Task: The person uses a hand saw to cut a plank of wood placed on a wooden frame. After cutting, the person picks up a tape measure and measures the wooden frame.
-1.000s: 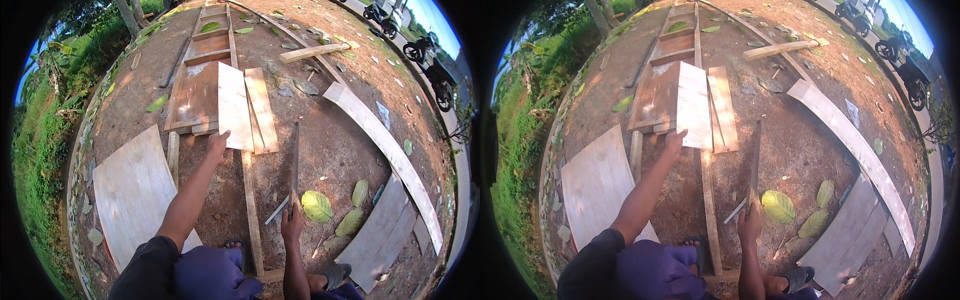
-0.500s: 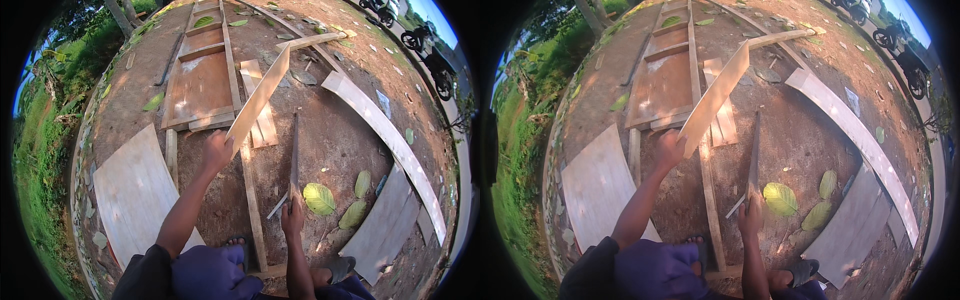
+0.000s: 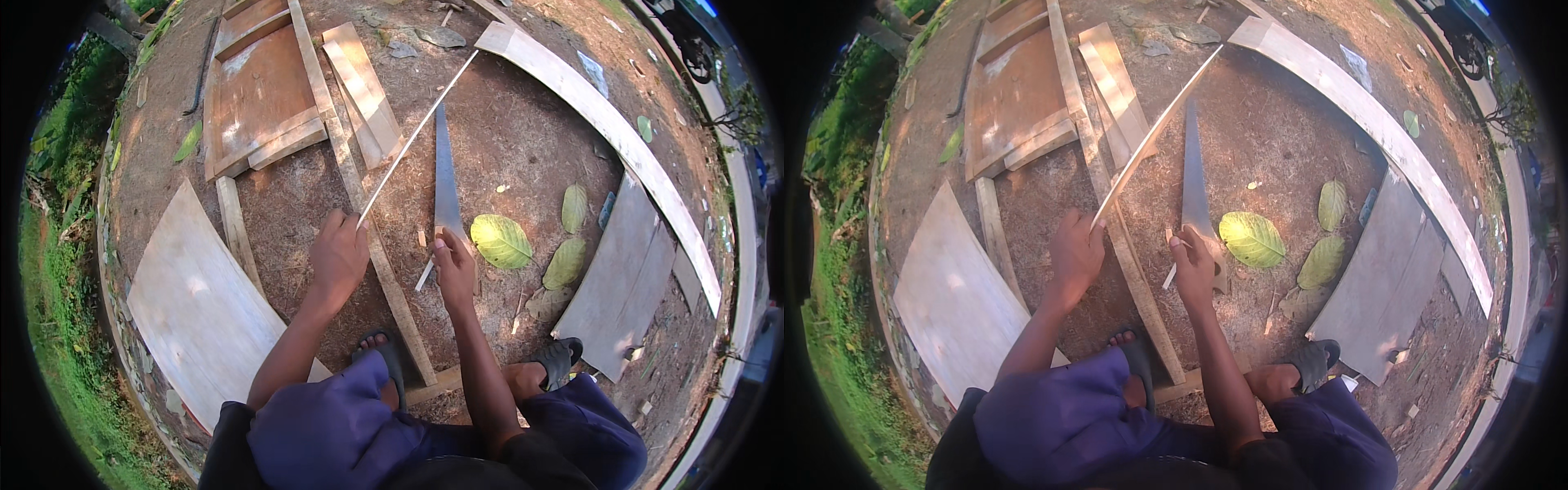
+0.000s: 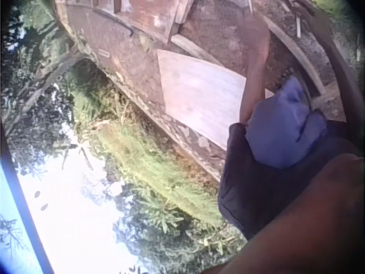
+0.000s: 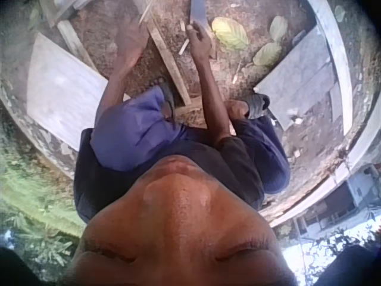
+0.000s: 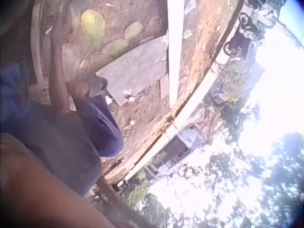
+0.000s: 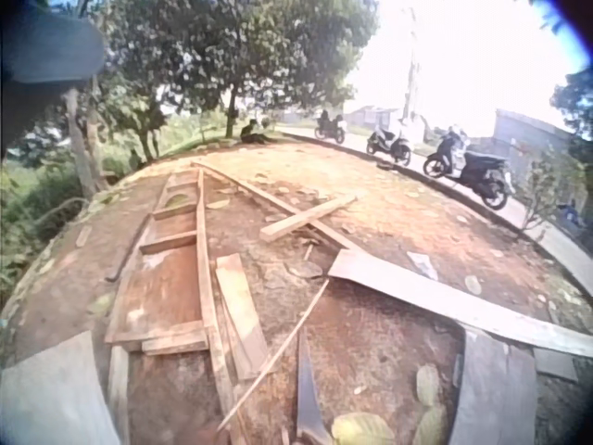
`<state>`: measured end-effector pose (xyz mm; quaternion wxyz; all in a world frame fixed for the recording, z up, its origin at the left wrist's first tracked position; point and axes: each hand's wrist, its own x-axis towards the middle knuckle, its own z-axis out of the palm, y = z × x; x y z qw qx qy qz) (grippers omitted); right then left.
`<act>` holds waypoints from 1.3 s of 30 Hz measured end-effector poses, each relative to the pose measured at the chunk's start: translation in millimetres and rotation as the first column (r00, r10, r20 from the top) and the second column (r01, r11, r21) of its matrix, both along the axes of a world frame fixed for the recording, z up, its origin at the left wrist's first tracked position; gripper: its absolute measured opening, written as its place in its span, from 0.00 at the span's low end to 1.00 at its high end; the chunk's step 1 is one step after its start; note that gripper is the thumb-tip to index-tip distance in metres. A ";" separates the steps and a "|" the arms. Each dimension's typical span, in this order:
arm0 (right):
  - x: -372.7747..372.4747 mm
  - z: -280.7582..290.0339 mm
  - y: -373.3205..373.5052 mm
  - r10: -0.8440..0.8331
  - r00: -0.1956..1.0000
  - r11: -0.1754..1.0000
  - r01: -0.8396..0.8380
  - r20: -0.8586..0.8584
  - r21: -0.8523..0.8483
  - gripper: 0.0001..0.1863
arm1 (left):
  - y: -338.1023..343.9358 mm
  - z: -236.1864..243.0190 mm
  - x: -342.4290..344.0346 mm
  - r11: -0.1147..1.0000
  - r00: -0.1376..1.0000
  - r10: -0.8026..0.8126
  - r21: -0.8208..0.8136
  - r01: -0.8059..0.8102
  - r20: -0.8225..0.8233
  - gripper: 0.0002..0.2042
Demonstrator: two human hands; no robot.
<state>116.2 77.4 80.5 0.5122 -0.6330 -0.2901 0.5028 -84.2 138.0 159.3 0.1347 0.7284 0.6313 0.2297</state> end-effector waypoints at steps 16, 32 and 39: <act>-19.2 -10.3 -3.5 -0.319 0.820 0.947 0.290 -0.475 -0.135 0.17 | -71.1 -37.2 -7.1 0.969 0.810 0.206 -0.228 -0.092 0.549 0.11; -26.6 -6.6 -2.1 -0.285 0.818 0.954 0.290 -0.499 -0.070 0.19 | -88.3 -43.5 3.3 0.512 0.296 0.749 -0.801 0.309 0.593 0.17; -28.0 -2.1 -0.7 -0.294 0.812 0.951 0.300 -0.504 -0.072 0.19 | -88.8 -47.5 4.8 0.516 0.155 0.784 -0.770 0.376 0.601 0.12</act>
